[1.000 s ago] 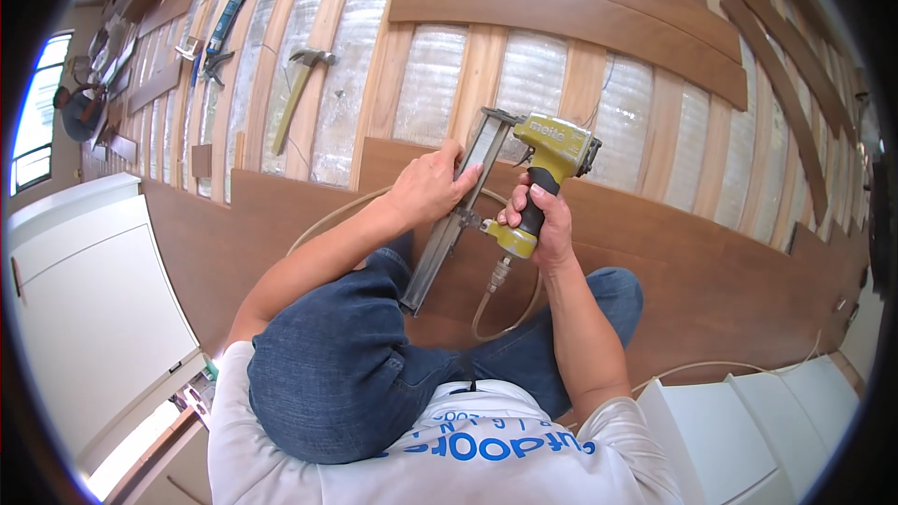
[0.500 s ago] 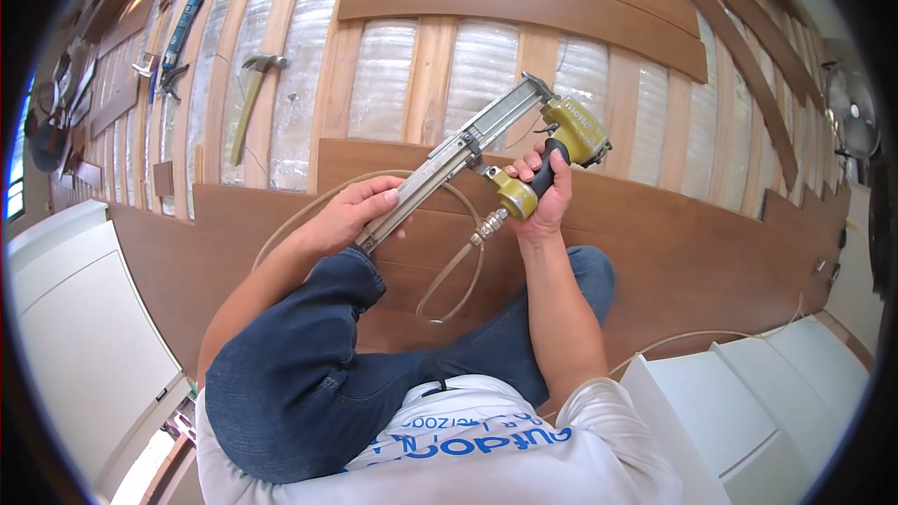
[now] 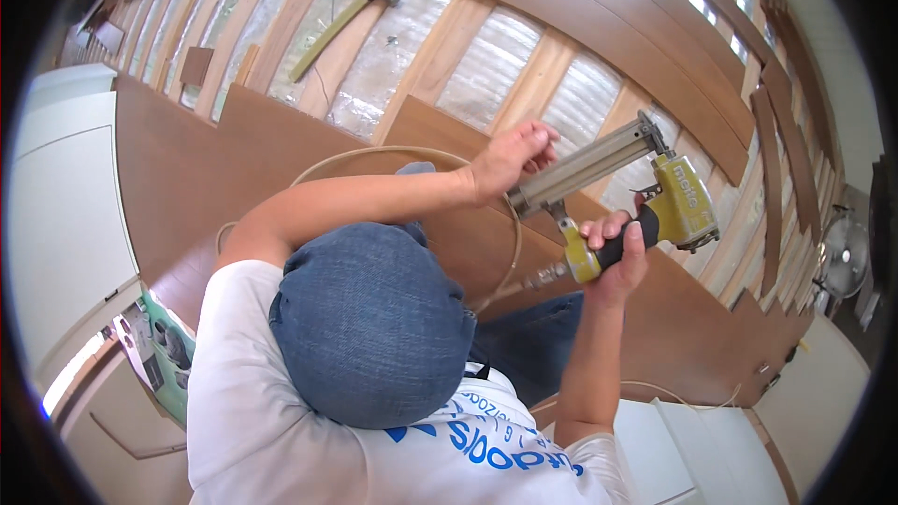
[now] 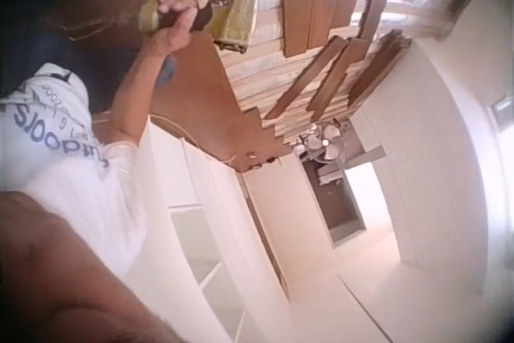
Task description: The person installs wooden flooring planks by positioning them, tapping them into place with a hammer, and securing them using a pneumatic nail gun and adhesive from a caulk gun.
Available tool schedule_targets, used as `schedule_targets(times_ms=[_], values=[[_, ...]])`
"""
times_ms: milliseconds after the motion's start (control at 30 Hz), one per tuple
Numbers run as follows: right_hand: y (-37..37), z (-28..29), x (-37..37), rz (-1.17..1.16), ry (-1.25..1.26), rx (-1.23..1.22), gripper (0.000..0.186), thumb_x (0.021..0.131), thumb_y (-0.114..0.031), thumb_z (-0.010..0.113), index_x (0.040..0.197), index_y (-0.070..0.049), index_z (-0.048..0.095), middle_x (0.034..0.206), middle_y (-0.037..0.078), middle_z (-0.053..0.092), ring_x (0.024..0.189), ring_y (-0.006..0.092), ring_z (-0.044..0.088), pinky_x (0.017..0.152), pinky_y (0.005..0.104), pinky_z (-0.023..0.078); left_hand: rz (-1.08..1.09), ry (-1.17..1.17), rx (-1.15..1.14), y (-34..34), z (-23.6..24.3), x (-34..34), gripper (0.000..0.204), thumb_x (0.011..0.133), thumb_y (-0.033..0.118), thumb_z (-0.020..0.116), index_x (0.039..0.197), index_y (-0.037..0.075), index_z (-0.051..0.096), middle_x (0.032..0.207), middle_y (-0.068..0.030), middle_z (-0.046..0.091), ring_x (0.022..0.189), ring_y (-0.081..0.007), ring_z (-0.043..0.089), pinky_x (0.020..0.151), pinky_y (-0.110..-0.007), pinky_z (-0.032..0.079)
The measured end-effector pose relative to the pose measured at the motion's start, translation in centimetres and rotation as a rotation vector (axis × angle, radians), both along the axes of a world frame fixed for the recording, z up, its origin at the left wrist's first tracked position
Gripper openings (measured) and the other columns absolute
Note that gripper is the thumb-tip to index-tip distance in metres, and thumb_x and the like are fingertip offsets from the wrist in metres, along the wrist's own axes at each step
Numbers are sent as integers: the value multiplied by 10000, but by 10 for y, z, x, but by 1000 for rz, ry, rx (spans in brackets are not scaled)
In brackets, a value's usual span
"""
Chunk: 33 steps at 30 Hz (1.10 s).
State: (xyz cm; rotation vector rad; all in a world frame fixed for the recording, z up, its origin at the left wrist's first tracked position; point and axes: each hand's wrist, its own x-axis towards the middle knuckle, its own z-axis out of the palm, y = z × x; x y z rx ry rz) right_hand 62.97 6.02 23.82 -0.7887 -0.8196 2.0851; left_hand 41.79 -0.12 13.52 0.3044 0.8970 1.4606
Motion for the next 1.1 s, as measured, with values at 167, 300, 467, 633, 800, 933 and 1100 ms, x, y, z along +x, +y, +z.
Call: schedule_targets(times_ms=[167,300,467,633,800,933,1100], values=[[34,43,-18,299,-729,122,429,948,-176,751,1270,-20,514,852,73,618,677,171,656,668,355,589,-466,963,136,-54,-41,-60,260,1058,270,584,1102,46,708,1030,-112,700,1019,-280,661,928,-424,523],[45,54,-77,529,-923,-62,499,912,-149,756,1327,-20,511,841,57,630,670,151,659,655,317,573,-432,1421,314,-75,-89,-126,239,1017,307,611,897,122,704,871,-60,662,910,-276,625,842,-421,493],[34,22,-169,663,-740,-481,424,911,-111,719,1267,-27,505,846,74,646,690,167,662,678,336,576,-531,1380,395,-75,-122,-148,252,989,339,639,832,150,697,847,1,653,904,-232,623,803,-389,480],[-9,-26,-244,572,-746,-546,515,925,-78,701,1379,-60,459,1065,150,699,871,229,708,836,392,595,-294,1219,499,-96,-141,-144,208,835,338,745,903,146,699,965,-28,670,994,-264,641,907,-465,503],[-10,-59,-254,578,-606,-629,598,951,-90,681,1473,-51,392,918,175,693,811,256,704,797,412,604,-225,967,463,-102,-128,-163,163,901,285,736,912,126,703,931,-28,668,1027,-290,662,1008,-489,527],[-9,-66,-262,549,-624,-609,621,959,-85,662,1503,-44,366,830,163,662,757,246,685,758,411,604,-219,877,463,-96,-131,-168,191,884,276,765,940,103,710,977,-50,681,1126,-320,659,1057,-495,520],[-5,-62,-274,542,-669,-559,652,950,-65,663,1523,-32,353,810,151,652,738,233,674,740,404,604,-186,873,492,-101,-141,-160,309,825,304,808,1014,75,723,1186,-157,670,1322,-416,584,1159,-496,467]])
